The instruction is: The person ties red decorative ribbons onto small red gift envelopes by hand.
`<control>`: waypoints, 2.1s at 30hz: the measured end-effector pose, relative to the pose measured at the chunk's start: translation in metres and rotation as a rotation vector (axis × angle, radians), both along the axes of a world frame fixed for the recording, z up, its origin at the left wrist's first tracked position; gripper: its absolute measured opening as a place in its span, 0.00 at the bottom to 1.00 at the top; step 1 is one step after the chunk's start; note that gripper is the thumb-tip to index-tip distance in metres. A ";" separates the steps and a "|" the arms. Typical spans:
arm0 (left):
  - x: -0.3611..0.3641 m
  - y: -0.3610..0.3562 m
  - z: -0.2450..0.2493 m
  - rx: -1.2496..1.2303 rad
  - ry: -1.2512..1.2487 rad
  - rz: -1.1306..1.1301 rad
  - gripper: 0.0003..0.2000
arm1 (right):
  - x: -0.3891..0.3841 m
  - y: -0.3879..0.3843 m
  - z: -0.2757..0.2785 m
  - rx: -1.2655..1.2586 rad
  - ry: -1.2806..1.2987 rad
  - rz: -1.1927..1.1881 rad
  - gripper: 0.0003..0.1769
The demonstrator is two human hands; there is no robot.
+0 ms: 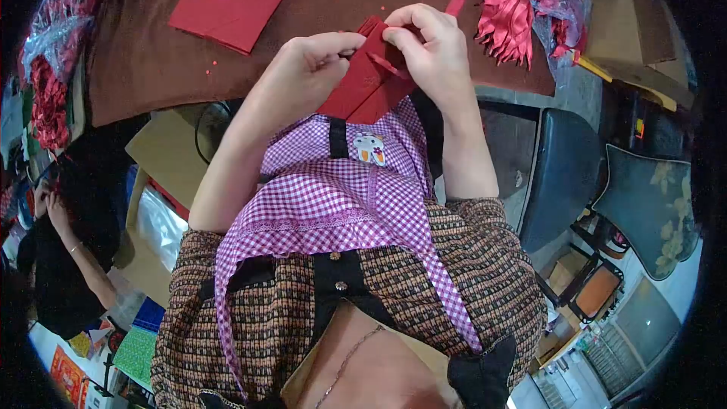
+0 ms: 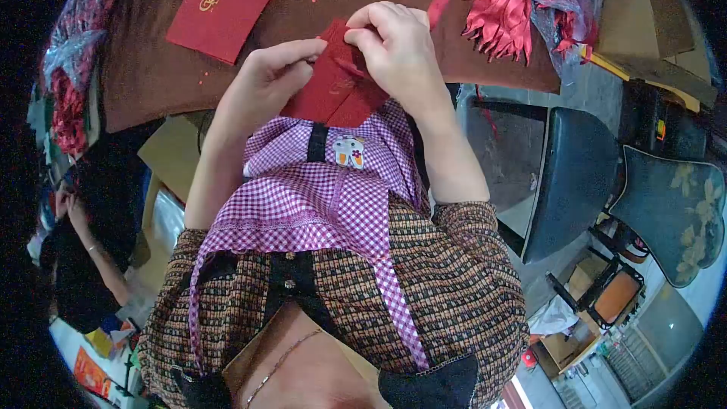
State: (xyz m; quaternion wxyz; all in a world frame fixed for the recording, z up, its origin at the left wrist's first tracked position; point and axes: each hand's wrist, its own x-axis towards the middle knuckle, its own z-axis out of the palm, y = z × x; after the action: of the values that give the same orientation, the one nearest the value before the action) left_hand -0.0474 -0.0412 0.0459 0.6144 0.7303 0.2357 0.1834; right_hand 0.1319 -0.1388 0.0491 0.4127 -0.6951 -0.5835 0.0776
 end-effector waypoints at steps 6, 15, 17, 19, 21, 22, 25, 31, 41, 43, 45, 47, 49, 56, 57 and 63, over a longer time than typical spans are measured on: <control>-0.001 0.013 0.008 0.421 0.016 -0.074 0.10 | 0.006 0.000 0.006 -0.247 0.652 0.111 0.04; 0.000 0.011 -0.009 0.401 -0.231 -0.026 0.05 | 0.006 0.001 0.011 -0.288 0.718 0.183 0.03; -0.006 0.012 -0.012 0.339 -0.217 -0.042 0.05 | 0.007 0.001 0.009 -0.287 0.687 0.217 0.03; -0.011 0.014 -0.015 0.277 -0.201 -0.057 0.05 | 0.008 0.002 0.007 -0.285 0.657 0.253 0.03; -0.012 0.016 -0.019 0.271 -0.147 -0.060 0.04 | 0.008 0.005 0.006 -0.318 0.677 0.265 0.03; -0.012 0.016 -0.019 0.273 -0.147 -0.060 0.04 | 0.008 0.006 0.006 -0.316 0.677 0.266 0.03; -0.010 0.012 -0.018 0.236 -0.140 -0.021 0.03 | 0.008 0.008 0.004 -0.291 0.687 0.253 0.03; -0.010 0.006 -0.019 0.177 -0.127 0.014 0.03 | 0.002 0.006 0.007 -0.305 0.687 0.195 0.03; -0.026 0.030 -0.025 -0.422 -0.294 0.469 0.05 | 0.020 -0.001 -0.005 -0.306 0.573 0.177 0.03; -0.028 0.033 -0.020 -0.399 -0.277 0.489 0.05 | 0.023 0.001 -0.007 -0.300 0.554 0.181 0.03; -0.033 0.040 -0.019 -0.425 -0.318 0.536 0.05 | 0.025 0.001 -0.004 -0.331 0.574 0.140 0.04; -0.030 0.040 -0.016 -0.454 -0.363 0.583 0.05 | 0.031 0.002 -0.006 -0.319 0.606 0.081 0.04; -0.023 0.033 -0.003 -0.011 -0.120 0.707 0.06 | 0.039 0.006 -0.013 -0.310 0.663 0.111 0.04; -0.018 0.002 -0.028 0.626 0.000 0.269 0.05 | 0.044 0.020 -0.020 -0.292 0.606 0.046 0.06; -0.015 -0.005 -0.031 0.575 0.118 0.220 0.05 | 0.043 0.022 -0.020 -0.293 0.618 0.047 0.06; 0.001 -0.003 -0.046 0.475 0.119 0.275 0.07 | 0.039 0.028 -0.023 -0.277 0.369 -0.056 0.09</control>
State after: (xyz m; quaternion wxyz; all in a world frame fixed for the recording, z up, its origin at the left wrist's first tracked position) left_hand -0.0469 -0.0446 0.0004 0.3806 0.8245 0.3186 0.2717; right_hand 0.1710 -0.1106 0.0264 0.4150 -0.7350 -0.4624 0.2715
